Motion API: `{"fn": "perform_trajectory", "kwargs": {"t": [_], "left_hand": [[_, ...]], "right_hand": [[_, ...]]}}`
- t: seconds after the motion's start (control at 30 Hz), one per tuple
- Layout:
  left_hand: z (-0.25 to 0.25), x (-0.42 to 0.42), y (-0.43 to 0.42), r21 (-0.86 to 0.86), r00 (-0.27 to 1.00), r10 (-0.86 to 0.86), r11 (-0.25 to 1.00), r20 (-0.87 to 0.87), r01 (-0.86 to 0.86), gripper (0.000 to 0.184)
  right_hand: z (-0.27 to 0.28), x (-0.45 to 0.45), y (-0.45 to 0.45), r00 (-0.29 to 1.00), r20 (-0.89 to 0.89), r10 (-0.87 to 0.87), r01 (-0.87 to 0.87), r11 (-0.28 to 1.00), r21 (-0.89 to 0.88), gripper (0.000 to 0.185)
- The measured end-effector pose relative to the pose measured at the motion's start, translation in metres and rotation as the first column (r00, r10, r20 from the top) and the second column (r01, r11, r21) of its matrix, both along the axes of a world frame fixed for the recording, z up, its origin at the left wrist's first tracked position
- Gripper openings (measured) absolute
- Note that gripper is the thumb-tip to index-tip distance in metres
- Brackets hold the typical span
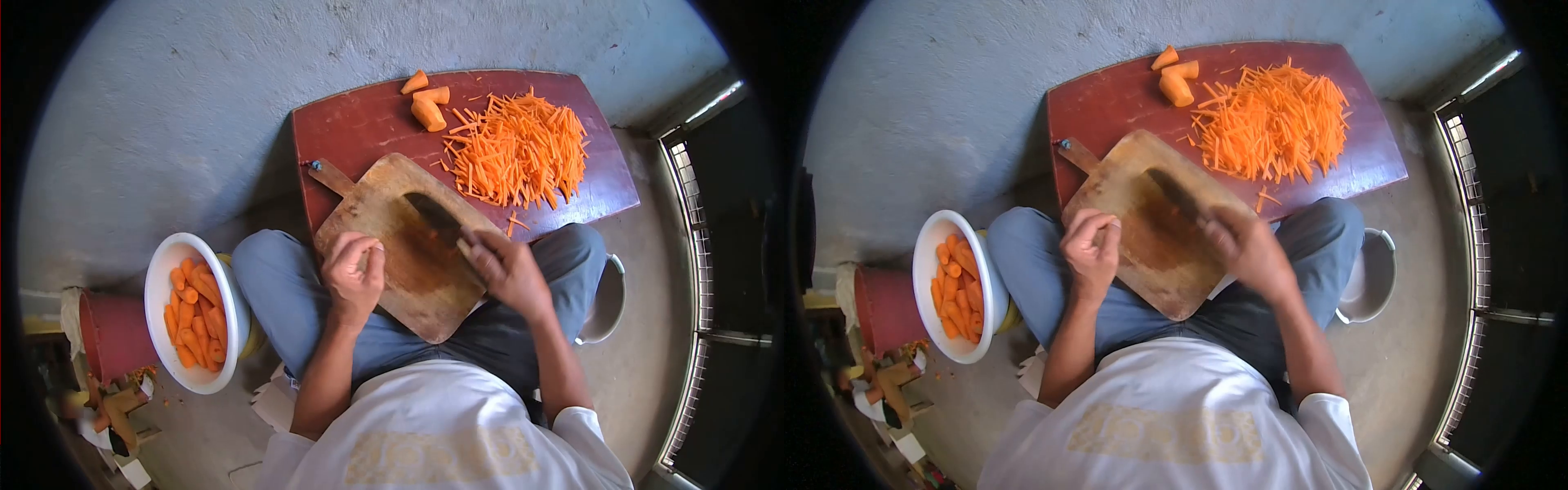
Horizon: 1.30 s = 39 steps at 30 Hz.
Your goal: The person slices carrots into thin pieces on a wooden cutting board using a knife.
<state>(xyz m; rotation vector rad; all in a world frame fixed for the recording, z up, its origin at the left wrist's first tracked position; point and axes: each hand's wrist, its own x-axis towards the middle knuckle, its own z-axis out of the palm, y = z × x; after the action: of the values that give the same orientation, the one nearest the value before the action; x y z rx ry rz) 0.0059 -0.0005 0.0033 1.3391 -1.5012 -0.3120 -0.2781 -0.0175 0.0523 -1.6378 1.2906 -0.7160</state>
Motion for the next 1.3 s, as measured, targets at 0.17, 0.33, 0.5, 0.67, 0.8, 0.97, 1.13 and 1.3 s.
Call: {"fn": "perform_trajectory", "kwargs": {"t": [0.17,0.33,0.5,0.67,0.8,0.97,1.13,1.3], "left_hand": [[-0.017,-0.016,0.001,0.008,0.95,-0.178,0.983,0.255,0.182,0.005],[-0.011,-0.037,-0.009,0.107,0.94,-0.271,0.961,0.207,0.254,0.013],[0.025,-0.085,-0.067,0.136,0.847,-0.38,0.925,0.372,0.355,0.054],[-0.02,-0.124,-0.118,0.15,0.689,-0.344,0.933,0.638,0.327,0.041],[-0.026,-0.132,-0.109,0.049,0.781,-0.291,0.947,0.552,0.318,0.034],[-0.015,-0.126,-0.103,0.014,0.908,-0.253,0.965,0.333,0.264,0.022],[0.015,-0.1,-0.111,-0.1,0.991,-0.127,0.987,-0.038,0.123,0.022],[0.06,-0.086,-0.137,0.22,0.783,-0.435,0.901,0.446,0.375,0.072]], "right_hand": [[-0.002,-0.037,-0.061,0.993,-0.075,-0.094,0.085,0.99,-0.109,0.033],[-0.003,-0.04,-0.072,0.985,0.11,-0.134,0.137,0.99,-0.027,0.033],[-0.017,-0.055,-0.072,0.953,0.281,-0.114,0.099,0.993,0.069,0.035],[0.005,-0.064,-0.062,0.866,0.42,-0.272,0.218,0.961,0.172,0.024],[0.002,-0.074,-0.062,0.877,0.411,-0.249,0.244,0.968,0.064,0.026],[-0.011,-0.068,-0.056,0.992,0.04,-0.116,0.121,0.887,-0.446,0.03],[-0.016,-0.057,-0.038,0.936,-0.339,-0.099,-0.139,0.779,-0.611,0.049],[-0.018,-0.045,-0.034,0.902,-0.417,-0.112,-0.234,0.684,-0.691,0.043]]}}
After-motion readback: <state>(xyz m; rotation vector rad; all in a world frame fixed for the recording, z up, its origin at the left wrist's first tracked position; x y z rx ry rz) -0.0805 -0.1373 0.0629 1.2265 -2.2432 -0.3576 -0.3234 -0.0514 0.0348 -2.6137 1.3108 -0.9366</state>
